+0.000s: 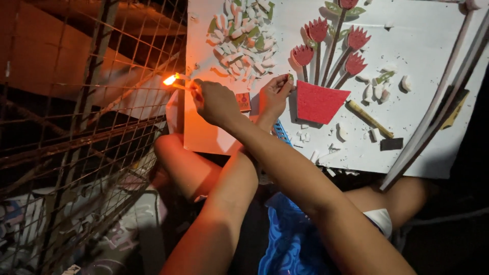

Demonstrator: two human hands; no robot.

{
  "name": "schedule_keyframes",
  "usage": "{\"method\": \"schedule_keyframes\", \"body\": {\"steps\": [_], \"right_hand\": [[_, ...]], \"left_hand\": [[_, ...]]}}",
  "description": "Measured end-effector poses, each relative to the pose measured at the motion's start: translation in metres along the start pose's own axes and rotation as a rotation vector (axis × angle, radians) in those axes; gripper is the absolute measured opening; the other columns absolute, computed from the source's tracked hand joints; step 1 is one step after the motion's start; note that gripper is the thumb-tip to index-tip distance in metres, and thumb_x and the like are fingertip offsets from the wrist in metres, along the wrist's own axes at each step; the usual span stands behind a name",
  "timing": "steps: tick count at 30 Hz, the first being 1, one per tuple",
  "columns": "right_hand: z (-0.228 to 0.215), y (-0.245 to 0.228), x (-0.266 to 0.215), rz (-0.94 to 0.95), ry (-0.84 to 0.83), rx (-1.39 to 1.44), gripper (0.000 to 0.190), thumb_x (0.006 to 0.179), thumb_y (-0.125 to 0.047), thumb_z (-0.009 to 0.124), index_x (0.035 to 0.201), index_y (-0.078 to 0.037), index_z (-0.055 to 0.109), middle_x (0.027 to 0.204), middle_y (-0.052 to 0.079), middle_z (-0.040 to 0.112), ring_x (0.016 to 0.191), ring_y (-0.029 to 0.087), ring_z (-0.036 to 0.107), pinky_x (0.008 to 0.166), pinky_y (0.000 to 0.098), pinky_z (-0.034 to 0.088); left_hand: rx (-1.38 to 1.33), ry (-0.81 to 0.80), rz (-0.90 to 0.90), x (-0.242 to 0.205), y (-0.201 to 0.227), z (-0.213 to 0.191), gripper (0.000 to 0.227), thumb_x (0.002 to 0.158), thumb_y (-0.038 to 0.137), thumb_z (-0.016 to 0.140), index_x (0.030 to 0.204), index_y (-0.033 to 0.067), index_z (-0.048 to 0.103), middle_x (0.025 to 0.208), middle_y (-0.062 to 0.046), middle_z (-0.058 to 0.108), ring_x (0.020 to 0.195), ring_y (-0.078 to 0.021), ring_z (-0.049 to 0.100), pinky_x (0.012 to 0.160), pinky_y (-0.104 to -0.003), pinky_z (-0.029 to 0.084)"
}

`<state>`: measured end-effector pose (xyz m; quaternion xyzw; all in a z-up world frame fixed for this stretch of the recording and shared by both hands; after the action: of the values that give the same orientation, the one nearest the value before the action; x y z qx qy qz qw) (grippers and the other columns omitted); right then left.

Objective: Refining and assembling small foam details to create a decorative flower pot artwork on a board using a utility knife and a lighter.

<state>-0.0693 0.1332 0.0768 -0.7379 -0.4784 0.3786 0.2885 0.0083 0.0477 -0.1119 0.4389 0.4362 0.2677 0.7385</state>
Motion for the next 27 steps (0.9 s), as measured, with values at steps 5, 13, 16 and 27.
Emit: {"method": "schedule_keyframes", "body": {"steps": [5,13,16,27], "right_hand": [[-0.053,0.046,-0.037,-0.079,0.194,0.374,0.034,0.088,-0.005,0.052,0.121,-0.012,0.059,0.103,0.007,0.073,0.083,0.024,0.064,0.072,0.0361,0.051],[-0.164,0.213,-0.099,0.262,0.457,-0.122,0.021,0.109,-0.038,0.057,0.122,-0.028,0.069,0.112,0.012,0.067,0.115,0.041,0.061,0.1,0.0548,0.041],[-0.16,0.243,-0.085,0.242,0.396,-0.288,0.019,0.106,-0.044,0.062,0.118,-0.031,0.071,0.104,0.006,0.067,0.111,0.037,0.062,0.095,0.0555,0.042],[-0.146,0.237,-0.076,0.192,0.371,-0.422,0.018,0.103,-0.046,0.064,0.112,-0.033,0.073,0.092,0.008,0.065,0.098,0.035,0.063,0.089,0.054,0.04]], "left_hand": [[0.163,0.033,-0.088,-0.002,0.007,-0.001,0.035,0.096,0.024,0.076,0.122,0.0008,0.072,0.094,-0.016,0.078,0.09,-0.0225,0.077,0.085,-0.028,0.065],[0.136,0.041,-0.079,-0.01,0.015,-0.002,0.034,0.094,0.022,0.077,0.125,0.0071,0.074,0.103,-0.014,0.079,0.09,-0.0176,0.071,0.085,-0.031,0.059],[0.081,0.005,0.009,-0.007,0.01,0.0,0.034,0.096,0.017,0.076,0.122,-0.0035,0.071,0.099,-0.022,0.077,0.094,-0.0237,0.072,0.086,-0.035,0.062],[0.032,-0.016,0.07,-0.001,-0.003,-0.002,0.033,0.096,0.014,0.077,0.121,-0.0059,0.071,0.094,-0.022,0.075,0.09,-0.0227,0.071,0.084,-0.034,0.062]]}}
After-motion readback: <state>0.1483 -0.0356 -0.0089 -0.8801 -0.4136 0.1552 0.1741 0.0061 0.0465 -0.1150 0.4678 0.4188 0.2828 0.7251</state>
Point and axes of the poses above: each hand's wrist, its own x-axis towards the middle knuckle, its own z-axis out of the palm, y = z × x, the point moved 7 cm from there along x, towards the middle knuckle
